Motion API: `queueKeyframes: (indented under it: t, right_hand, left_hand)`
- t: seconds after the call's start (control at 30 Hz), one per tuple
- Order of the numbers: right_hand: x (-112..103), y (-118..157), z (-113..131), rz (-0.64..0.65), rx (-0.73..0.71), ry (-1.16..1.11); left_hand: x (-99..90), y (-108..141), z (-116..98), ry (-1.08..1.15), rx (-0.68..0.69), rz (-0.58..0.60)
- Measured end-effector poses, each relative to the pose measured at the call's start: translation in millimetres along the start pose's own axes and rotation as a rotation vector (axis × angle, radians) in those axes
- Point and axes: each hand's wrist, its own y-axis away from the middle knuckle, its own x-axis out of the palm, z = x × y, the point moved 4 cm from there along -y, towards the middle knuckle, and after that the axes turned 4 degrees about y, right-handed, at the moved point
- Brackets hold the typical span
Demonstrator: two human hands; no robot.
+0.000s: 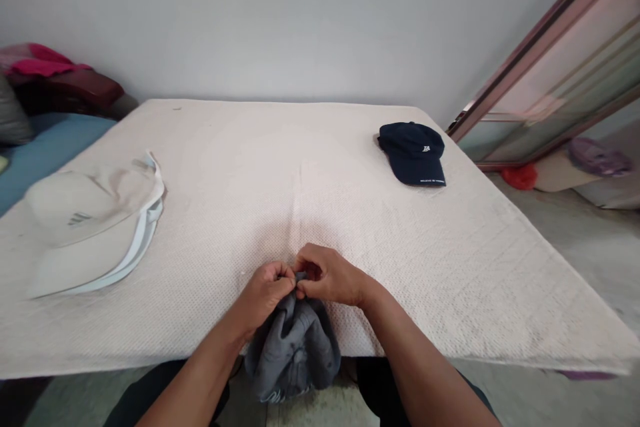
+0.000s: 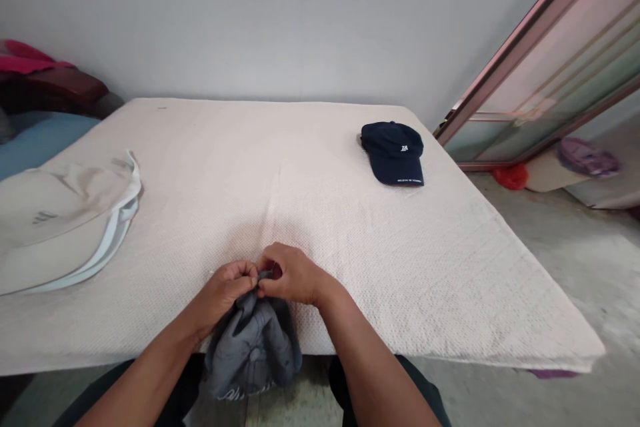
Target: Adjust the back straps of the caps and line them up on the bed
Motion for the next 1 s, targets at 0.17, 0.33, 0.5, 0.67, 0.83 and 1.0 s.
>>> queueKeyframes:
  t: [0.17,0.33,0.5,0.67,0.83,1.0]
  right_hand:
    - [-0.2,-0.4,2.9,0.025,-0.007,-0.025]
    - [-1.4,-0.8,4.5,0.047,0.034,-0.054]
    - [-3.1,0.3,4.4,0.036,0.048,-0.106]
    - [-4.0,-0.4,3.7,0.044,0.055,-0.166]
    - [-5.1,-0.8,5.0,-0.022,-0.009,-0.115]
    - [-1.6,0.4,9.1,-0.124,-0.027,-0.019]
  left_hand:
    - [1.2,1.7,3.5,0.167,-0.098,0.052]
    - [4.1,4.3,0.9,0.218,-0.099,0.070]
    - [8.5,8.2,-3.4,0.292,-0.103,0.114]
    - [8.2,6.8,-1.9,0.315,-0.072,0.135]
    - [2.6,6.2,-2.7,0.207,0.005,0.066]
    - [-1.9,7.9,-13.6,0.058,0.124,-0.046]
